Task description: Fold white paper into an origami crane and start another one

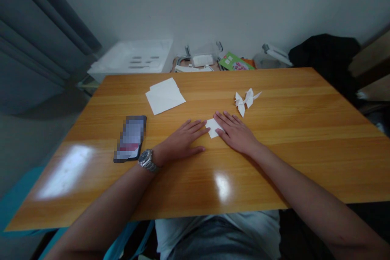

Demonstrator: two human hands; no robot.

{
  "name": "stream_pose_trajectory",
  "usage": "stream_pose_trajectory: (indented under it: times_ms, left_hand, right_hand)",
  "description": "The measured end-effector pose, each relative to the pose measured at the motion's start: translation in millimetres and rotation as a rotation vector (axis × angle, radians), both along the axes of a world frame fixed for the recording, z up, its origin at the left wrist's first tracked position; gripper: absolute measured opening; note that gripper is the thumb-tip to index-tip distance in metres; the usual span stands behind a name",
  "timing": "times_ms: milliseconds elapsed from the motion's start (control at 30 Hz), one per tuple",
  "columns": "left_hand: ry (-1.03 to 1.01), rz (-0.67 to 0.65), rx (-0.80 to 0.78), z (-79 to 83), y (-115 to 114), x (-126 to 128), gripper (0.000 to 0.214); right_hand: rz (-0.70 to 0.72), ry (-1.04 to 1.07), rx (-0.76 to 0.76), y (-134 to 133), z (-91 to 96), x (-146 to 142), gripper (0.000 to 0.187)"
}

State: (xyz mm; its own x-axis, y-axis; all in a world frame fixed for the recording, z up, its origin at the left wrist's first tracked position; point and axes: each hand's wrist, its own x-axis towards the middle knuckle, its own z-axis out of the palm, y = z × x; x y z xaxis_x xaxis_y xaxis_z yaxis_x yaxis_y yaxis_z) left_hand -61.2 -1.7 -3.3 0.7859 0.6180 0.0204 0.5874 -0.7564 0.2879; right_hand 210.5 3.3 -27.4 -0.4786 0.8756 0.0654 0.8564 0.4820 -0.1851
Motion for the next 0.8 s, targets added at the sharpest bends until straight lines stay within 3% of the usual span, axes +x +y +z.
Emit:
stream_pose_trajectory:
  times_ms: [367,800]
  left_hand:
    - [-0.099,0.035,0.012,-2.9,-1,0,0.075]
    - [-0.061,0.228,0.107,-3.7,2,2,0.059]
  right_hand:
    - [0.056,0.097,-0.047,-1,7.1,5,0.06]
    - [0.176,0.157,-0.031,-2,17.1,9,0.046]
